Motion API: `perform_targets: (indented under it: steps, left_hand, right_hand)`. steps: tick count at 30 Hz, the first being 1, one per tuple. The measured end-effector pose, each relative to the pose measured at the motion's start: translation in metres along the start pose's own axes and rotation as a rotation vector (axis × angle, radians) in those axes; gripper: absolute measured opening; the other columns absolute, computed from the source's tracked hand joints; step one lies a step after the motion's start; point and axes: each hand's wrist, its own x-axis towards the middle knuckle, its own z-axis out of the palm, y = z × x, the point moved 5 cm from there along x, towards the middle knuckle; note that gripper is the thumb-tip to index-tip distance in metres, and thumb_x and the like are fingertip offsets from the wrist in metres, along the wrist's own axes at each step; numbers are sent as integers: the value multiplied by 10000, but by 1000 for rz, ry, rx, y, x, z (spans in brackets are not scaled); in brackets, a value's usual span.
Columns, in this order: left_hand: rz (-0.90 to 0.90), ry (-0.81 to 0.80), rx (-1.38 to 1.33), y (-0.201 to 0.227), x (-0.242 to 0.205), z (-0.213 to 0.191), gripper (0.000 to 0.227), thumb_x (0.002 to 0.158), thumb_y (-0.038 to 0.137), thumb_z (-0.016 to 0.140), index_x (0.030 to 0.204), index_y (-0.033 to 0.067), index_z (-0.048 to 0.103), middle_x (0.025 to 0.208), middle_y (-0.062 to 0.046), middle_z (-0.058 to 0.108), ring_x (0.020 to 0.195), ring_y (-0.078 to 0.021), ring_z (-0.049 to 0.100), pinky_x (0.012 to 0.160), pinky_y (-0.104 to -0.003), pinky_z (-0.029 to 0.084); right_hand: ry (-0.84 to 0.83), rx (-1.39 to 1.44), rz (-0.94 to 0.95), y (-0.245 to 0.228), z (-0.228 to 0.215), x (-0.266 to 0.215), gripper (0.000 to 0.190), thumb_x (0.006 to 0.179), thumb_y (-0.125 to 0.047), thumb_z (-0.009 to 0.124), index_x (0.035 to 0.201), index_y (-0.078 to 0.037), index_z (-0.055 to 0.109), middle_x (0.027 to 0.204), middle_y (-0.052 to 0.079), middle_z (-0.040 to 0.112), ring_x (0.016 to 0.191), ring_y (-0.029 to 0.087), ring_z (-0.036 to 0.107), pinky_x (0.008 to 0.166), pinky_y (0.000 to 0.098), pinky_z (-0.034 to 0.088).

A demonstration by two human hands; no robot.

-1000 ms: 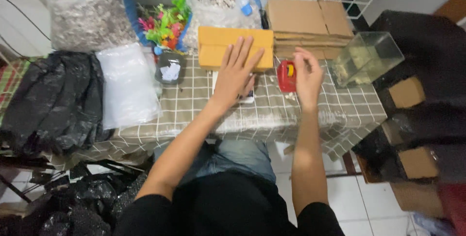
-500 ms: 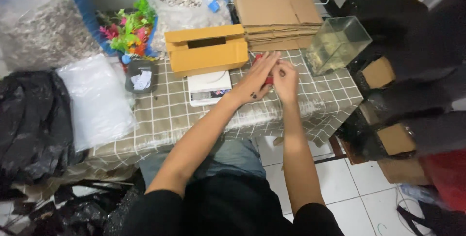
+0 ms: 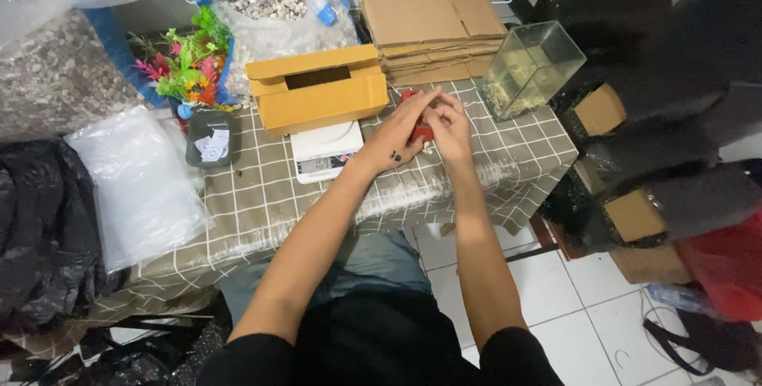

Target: The person places a small black object into a cardboard box, closes the box, and wraps it in black bubble wrap. They then secure the wrapped package with tape and place it into a black plastic shipping bag.

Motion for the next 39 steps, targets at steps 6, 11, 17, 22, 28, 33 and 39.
perform_targets:
  steps: [6,11,17,22,28,33,39]
  left_hand:
    - [39,15,12,2,-1,2,876,806,-5,675,1608,108,341,1539,-210,468,1476,-451,370,1240,-544,294]
    - [-20,-15,-1,13,-3,-4,847,836,-61,637,1609,101,333,1540,-222,474,1484,-452,356,1227,-559,312]
    - [-81,-61,6,12,-1,-8,889,821,-35,663,1618,107,294,1548,-224,468,1502,-415,346,1237,-545,313]
    - [-102,-106,12,20,-3,-11,913,827,-54,647,1631,83,238,1579,-241,427,1509,-427,328,1249,-546,294]
    - [-77,-113,31,23,-2,-15,910,811,-85,644,1618,37,243,1529,-306,455,1481,-481,345,1234,-582,297]
    - [-35,-97,105,24,-4,-12,877,836,-36,660,1620,97,292,1544,-279,447,1479,-474,355,1220,-573,332]
    - [-71,-112,88,47,-8,-30,816,894,-17,564,1637,178,291,1637,-216,338,1441,-488,403,1181,-565,406]
  right_hand:
    - [118,-102,-138,-70,0,-47,228,962,-115,706,792,31,663,1308,225,550,1239,409,577,1072,465,429]
    - [38,-174,-96,-66,-8,-48,214,958,-186,742,810,-32,739,1285,186,608,1229,399,617,1082,453,431]
    - [-81,-103,-70,-35,-14,-35,142,946,-180,770,844,-81,770,1248,154,655,1196,320,649,1073,401,443]
    - [-91,-182,-165,-36,-11,-36,132,933,-135,769,859,-35,726,1235,189,646,1154,388,666,1028,432,467]
    - [-9,-330,-292,-39,-2,-44,140,929,-42,704,822,-17,619,1206,196,629,1126,452,654,998,486,476]
    - [100,-104,-200,-35,-3,-52,38,923,-24,664,913,-48,637,1211,172,632,1155,323,663,988,367,506]
    - [130,32,-148,-83,-10,-59,248,1083,-248,596,1057,-2,627,1293,206,578,1277,339,575,1093,459,429]
